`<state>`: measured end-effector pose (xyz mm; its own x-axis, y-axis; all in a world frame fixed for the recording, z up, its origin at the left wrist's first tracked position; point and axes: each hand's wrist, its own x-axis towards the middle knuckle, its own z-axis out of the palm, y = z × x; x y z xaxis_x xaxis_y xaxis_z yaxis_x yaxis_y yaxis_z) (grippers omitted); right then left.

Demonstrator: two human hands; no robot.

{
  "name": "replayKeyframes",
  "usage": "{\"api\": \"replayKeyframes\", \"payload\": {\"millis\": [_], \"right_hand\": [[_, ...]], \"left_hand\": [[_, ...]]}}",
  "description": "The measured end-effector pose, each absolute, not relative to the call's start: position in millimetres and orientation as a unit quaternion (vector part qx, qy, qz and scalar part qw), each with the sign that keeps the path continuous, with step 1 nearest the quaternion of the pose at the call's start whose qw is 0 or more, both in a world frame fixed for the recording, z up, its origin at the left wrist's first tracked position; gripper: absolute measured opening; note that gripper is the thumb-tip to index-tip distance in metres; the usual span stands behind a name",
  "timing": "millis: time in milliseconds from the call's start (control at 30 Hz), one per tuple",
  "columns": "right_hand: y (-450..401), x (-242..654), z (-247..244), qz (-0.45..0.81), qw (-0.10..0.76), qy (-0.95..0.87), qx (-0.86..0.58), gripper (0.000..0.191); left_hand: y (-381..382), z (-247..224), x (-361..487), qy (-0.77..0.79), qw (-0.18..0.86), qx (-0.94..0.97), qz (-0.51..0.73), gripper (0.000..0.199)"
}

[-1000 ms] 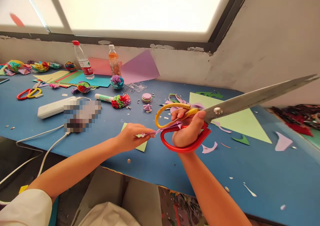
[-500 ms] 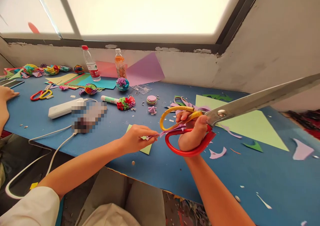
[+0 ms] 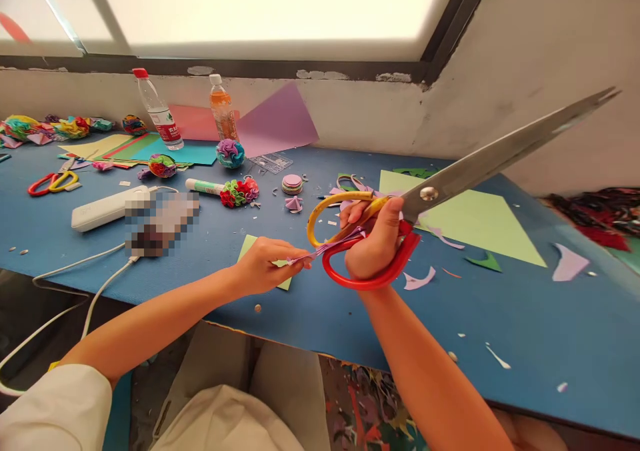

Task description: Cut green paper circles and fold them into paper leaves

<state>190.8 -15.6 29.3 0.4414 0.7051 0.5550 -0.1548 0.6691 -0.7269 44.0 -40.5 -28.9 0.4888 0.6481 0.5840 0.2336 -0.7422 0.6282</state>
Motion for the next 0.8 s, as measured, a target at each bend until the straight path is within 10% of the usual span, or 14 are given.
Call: {"api": "replayKeyframes", "payload": {"millis": [500,800], "right_hand": [[-9,226,49,0.24,0.86,-0.362,-0.268,0.042],[-4,275,68,0.156,0.909,-0.306,-0.237,0.051]], "left_hand": [[-38,-28,38,0.297,0.216,0.813,0.451,0.023],[-39,-17,44,0.357,0.505,0.64,0.457,0.026]]}}
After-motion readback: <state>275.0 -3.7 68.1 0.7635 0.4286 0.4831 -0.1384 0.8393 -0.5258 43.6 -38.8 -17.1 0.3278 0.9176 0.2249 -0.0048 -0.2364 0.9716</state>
